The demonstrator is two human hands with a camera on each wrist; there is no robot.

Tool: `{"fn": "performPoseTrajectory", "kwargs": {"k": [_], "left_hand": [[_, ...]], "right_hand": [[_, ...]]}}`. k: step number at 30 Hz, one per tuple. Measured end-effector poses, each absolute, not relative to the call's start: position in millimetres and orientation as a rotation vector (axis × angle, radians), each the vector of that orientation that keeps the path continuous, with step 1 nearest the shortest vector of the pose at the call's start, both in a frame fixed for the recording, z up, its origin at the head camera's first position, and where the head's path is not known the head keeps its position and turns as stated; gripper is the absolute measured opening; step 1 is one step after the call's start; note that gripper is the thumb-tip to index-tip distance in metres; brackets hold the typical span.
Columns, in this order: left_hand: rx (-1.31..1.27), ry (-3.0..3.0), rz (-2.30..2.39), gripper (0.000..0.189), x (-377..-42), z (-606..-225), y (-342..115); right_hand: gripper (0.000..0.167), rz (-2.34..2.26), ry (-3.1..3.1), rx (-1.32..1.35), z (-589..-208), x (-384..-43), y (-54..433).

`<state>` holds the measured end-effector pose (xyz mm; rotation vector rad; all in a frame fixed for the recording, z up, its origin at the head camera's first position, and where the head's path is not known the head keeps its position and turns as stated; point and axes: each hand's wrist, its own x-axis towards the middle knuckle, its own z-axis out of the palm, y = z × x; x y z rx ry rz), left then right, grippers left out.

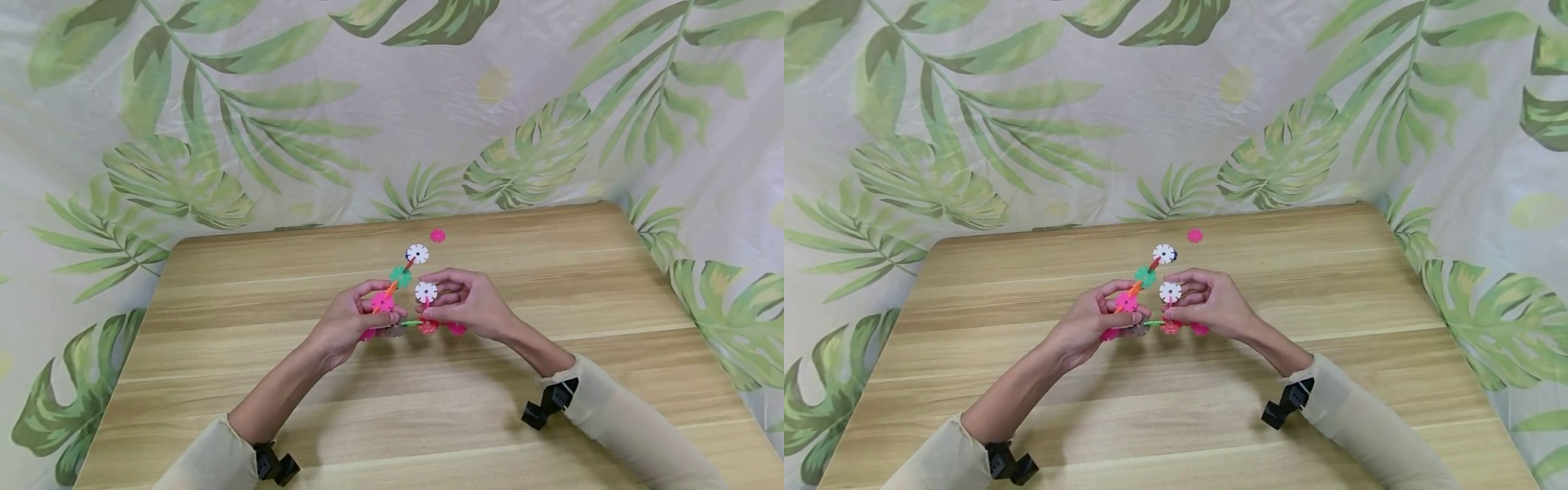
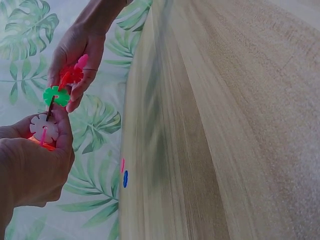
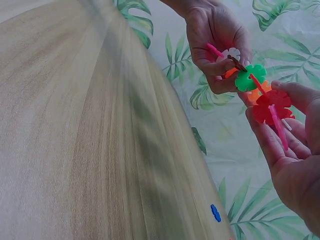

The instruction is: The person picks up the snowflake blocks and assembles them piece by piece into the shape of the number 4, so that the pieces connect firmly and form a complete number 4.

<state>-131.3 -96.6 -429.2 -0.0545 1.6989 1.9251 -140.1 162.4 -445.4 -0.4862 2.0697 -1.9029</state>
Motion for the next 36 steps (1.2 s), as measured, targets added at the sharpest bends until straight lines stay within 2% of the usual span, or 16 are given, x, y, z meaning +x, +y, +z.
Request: {"fn": "performPoseTrajectory", "kwargs": {"k": [9, 14, 17, 21, 29, 36], "left_hand": [[-0.051, 1.69, 1.926, 0.061, -130.3, -429.4, -98.8], [-0.051, 1.697, 1.94, 0.059, -129.5, -430.4, -100.9], [-0.059, 1.701, 1.95, 0.058, -129.4, -430.3, -102.7], [-0.082, 1.696, 1.966, 0.057, -129.8, -429.4, -104.3], [-0.106, 1.704, 1.961, 0.058, -130.8, -428.9, -107.8], [-0.102, 1.679, 1.978, 0.057, -130.3, -430.2, -110.9]], "right_hand": [[0.055, -1.889, 2.099, -0.513, -447.1, -143.2, 164.7], [0.044, -1.982, 2.031, -0.559, -448.7, -151.5, 174.7], [0.035, -1.991, 2.074, -0.554, -451.5, -161.3, 180.3], [0.031, -1.903, 2.198, -0.483, -457.9, -178.0, 184.7], [0.038, -1.553, 2.463, -0.426, -475.8, -213.6, 182.3], [0.04, -1.43, 2.526, -0.425, -483.7, -239.2, 170.8]]}}
